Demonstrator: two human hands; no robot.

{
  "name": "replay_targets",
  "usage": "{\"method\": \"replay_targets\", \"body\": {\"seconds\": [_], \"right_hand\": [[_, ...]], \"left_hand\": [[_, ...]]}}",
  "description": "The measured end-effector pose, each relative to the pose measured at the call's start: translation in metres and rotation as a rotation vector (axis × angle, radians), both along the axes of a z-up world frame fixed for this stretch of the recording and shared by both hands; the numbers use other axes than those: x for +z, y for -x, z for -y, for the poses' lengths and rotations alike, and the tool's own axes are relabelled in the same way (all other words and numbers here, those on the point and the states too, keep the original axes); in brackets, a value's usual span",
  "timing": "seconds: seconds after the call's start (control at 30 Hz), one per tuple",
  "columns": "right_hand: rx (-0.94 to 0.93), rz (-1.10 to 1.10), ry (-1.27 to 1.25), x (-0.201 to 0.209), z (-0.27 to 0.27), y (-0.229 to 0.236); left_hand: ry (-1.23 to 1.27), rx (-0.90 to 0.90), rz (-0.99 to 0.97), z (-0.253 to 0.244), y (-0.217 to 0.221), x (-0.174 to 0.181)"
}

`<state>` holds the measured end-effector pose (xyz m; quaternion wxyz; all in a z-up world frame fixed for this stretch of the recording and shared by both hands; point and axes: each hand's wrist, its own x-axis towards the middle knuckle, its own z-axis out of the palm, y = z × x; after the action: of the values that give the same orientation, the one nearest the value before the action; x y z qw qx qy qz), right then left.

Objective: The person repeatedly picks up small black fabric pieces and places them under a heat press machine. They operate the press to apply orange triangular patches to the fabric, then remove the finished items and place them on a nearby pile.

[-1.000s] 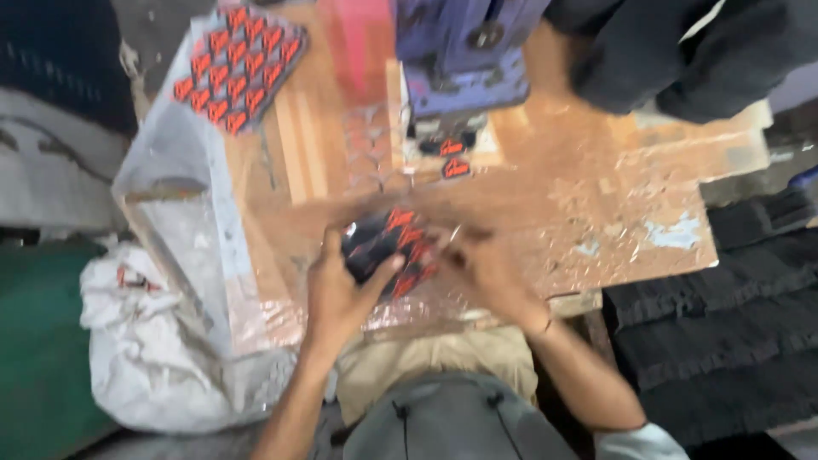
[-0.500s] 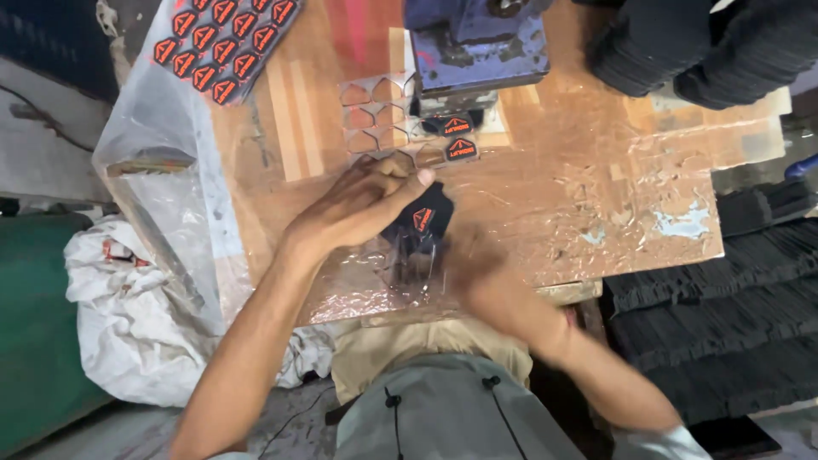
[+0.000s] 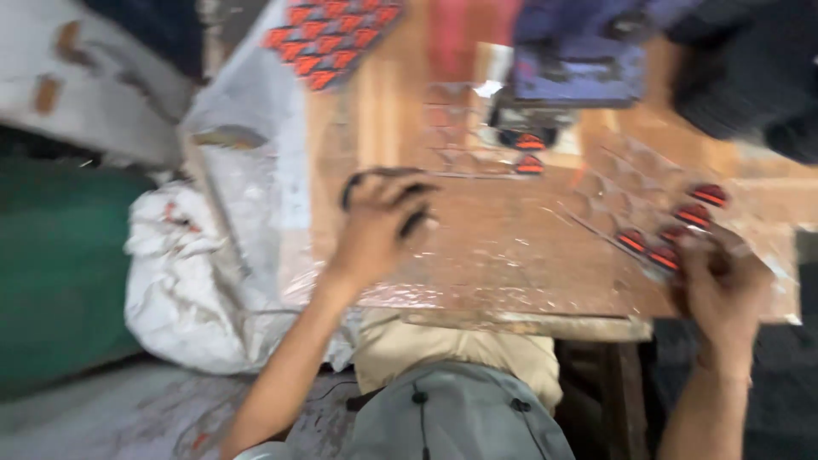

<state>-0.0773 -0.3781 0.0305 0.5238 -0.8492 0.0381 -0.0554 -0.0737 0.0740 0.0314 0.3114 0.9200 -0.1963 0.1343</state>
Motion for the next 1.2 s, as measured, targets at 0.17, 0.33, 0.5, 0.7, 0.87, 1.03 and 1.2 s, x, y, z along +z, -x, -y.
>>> {"method": "replay_targets", "body": {"seconds": [0.17,0.33,0.5,0.7,0.87,1.03,1.2], "right_hand": [[-0.077,0.194,0.227,-0.013,-0.012,-0.011],[-0.099,0.215,0.268,-0.053,0.011,-0.017],[-0.124,0.277,0.378,-0.029,0.009,-0.017],[-0.277,-0.027,0.258,0.044,0.021,-0.023],[-0.141,0.309,0.838,0.093,0.001,-0.044],[0.094,0.548,0.846,0.088,0.000,-0.132],[0.125,0.417,0.812,0.083,0.007,-0.156]], "left_hand": [[0.644,0.506,-0.347,-0.168,0.018,-0.075],[0.752,0.556,-0.387,-0.179,-0.014,-0.082],[0.457,0.258,0.015,-0.030,-0.092,0.011],[0.119,-0.169,0.143,0.078,-0.164,0.026],[0.713,-0.378,-0.165,0.082,-0.177,-0.005],[0.436,-0.090,-0.263,0.089,-0.175,-0.008],[0.356,-0.050,-0.137,0.036,-0.137,0.012]]}}
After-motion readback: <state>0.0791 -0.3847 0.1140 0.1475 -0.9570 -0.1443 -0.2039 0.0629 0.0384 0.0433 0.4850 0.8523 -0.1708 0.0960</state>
